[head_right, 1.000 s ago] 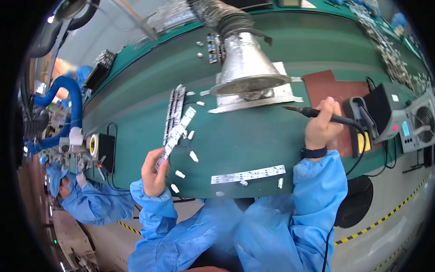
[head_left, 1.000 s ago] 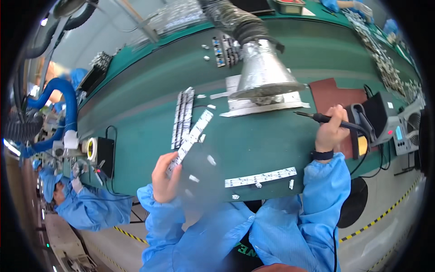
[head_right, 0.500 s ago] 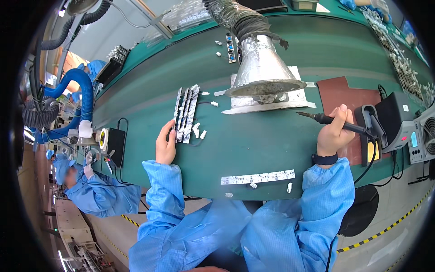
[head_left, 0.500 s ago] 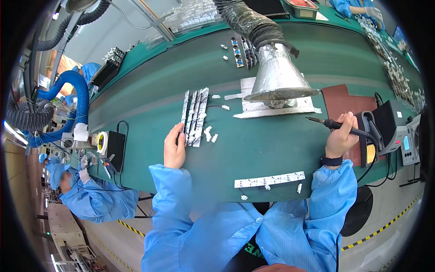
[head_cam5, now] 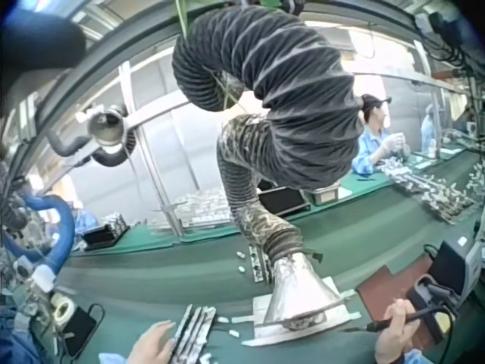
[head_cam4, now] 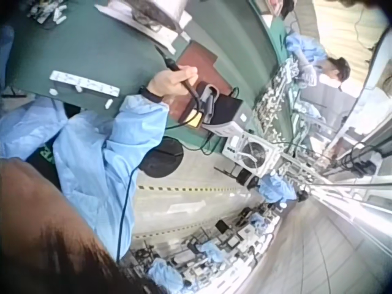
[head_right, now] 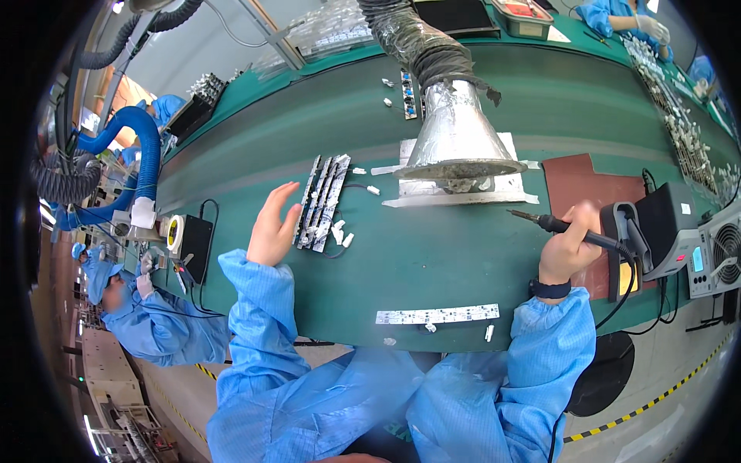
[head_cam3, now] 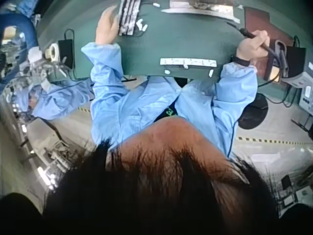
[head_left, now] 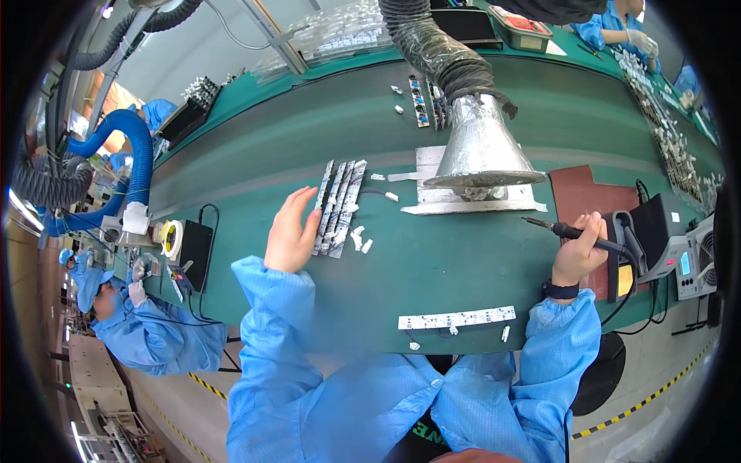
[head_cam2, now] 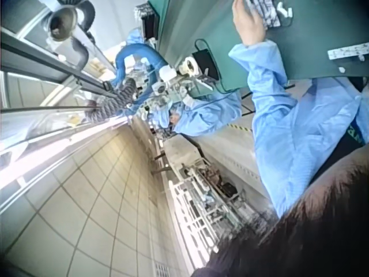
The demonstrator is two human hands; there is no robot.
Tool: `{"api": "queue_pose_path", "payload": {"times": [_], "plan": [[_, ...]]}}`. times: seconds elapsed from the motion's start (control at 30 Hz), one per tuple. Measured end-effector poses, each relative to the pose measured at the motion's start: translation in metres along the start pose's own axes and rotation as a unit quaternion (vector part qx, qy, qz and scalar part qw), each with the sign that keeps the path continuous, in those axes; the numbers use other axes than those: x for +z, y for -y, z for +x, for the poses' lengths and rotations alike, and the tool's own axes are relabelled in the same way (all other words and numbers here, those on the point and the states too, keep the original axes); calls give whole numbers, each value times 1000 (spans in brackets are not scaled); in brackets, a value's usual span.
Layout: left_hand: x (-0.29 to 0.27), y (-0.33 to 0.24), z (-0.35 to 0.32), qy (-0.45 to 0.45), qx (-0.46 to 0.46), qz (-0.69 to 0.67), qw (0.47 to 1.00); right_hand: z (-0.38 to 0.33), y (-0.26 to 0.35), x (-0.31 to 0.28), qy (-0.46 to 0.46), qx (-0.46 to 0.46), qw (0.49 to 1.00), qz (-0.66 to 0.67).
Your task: Soldering electronic components onto LED strips at a manual assembly station.
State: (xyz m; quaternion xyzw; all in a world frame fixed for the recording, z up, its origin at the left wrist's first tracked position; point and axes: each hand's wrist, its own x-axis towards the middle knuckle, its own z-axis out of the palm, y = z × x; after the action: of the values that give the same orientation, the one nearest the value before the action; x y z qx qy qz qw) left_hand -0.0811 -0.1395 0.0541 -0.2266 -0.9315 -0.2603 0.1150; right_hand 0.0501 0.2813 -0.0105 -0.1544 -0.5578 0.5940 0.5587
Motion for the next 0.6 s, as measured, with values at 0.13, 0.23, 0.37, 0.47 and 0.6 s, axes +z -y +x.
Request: {"api": "queue_pose_path", "payload": {"times": [0.13, 0.23, 0.37, 0.47, 0.6], "plan": [[3, -32, 25, 59, 21, 16, 998, 4, -4, 2, 2, 4, 1000, 20], [15, -55, 70, 104, 60, 14, 993, 7, 4, 4, -22, -10, 1000, -5], [72, -59, 155, 199, 58, 20, 978, 8, 13, 0, -12, -24, 998, -59], [160, -46, 227, 218, -28, 34, 975, 4, 15, 0, -9, -22, 995, -93], [281, 64, 293, 68, -5, 114, 991, -6, 28, 11, -3, 3, 998, -66]]}}
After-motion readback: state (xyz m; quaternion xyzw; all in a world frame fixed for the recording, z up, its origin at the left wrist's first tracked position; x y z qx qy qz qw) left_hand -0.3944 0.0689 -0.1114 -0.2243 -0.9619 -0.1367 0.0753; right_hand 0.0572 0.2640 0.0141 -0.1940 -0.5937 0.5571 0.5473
